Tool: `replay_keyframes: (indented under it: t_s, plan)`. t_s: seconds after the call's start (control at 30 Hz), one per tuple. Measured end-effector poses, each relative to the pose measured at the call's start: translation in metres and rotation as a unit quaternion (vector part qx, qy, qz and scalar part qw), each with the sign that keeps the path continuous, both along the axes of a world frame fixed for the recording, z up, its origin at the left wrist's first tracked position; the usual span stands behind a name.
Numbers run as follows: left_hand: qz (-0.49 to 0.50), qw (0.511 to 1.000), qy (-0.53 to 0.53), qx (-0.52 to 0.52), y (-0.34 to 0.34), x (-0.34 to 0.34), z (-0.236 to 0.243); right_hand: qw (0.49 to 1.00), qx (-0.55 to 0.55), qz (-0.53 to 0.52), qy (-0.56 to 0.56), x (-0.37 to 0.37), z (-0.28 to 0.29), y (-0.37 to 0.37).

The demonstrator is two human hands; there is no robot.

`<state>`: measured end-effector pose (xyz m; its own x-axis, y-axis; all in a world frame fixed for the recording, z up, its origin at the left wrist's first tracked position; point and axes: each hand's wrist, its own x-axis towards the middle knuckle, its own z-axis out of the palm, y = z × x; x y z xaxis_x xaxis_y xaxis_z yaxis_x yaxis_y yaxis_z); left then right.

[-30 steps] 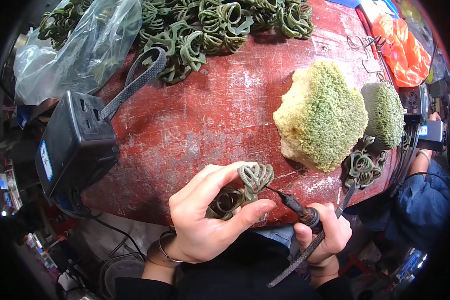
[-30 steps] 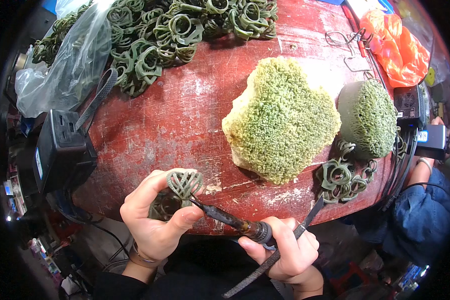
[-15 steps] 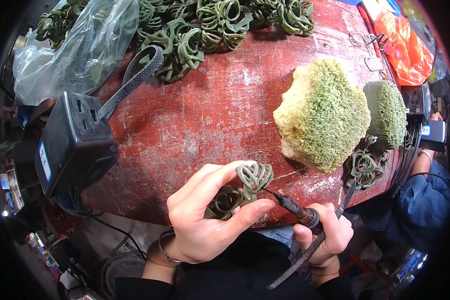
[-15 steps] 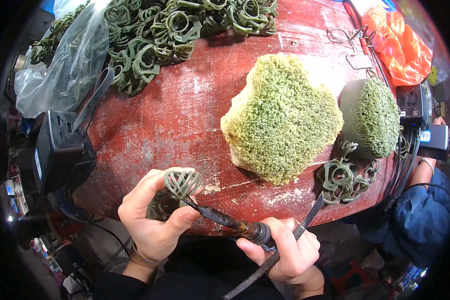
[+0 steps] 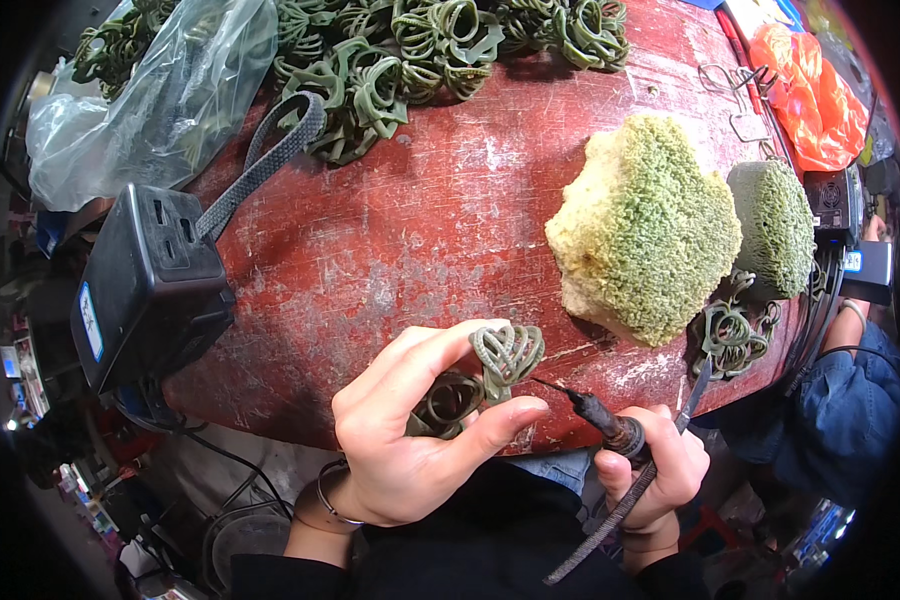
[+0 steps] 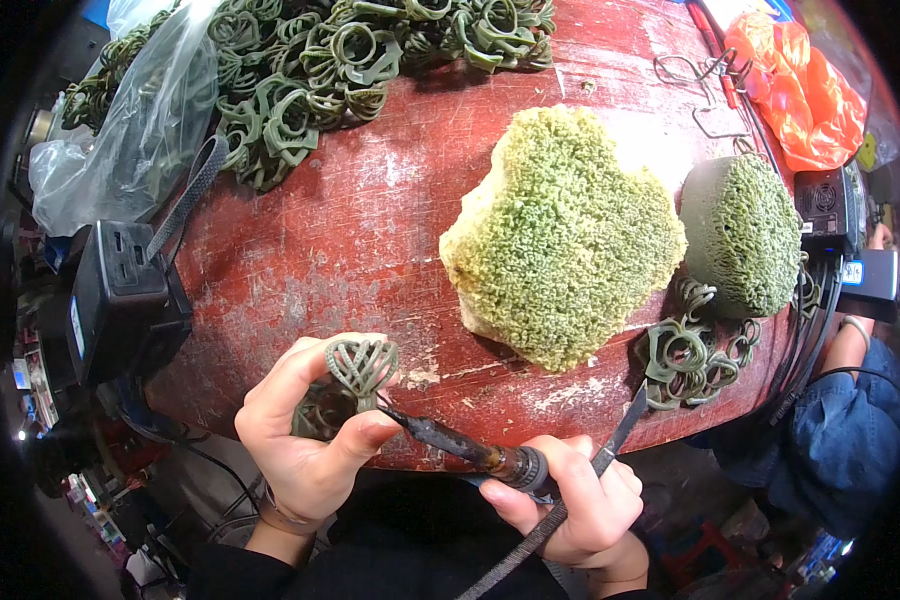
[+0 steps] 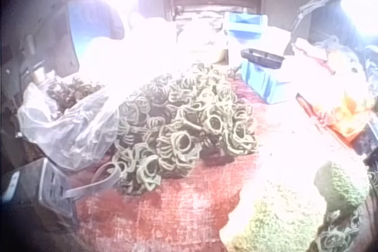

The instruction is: The person is using a heated tool to fuse or shape green plastic ring-like objects at a workbench.

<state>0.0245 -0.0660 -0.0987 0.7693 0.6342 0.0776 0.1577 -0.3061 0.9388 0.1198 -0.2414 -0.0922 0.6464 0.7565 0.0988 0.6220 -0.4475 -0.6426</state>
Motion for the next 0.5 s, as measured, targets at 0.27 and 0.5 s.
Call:
replay_keyframes:
  t_s: [0.27,0.5]
  plan:
    - [-0.005,1.000,0.002,0.009,0.0005,-0.0006,0.0008,1.000,0.005,0.003,0.010,0.0004,0.0009,0.0033]
    - [-0.004,1.000,-0.001,0.003,0.0006,-0.0001,0.0023,0.999,0.037,0.009,0.030,0.0018,-0.0018,-0.0001]
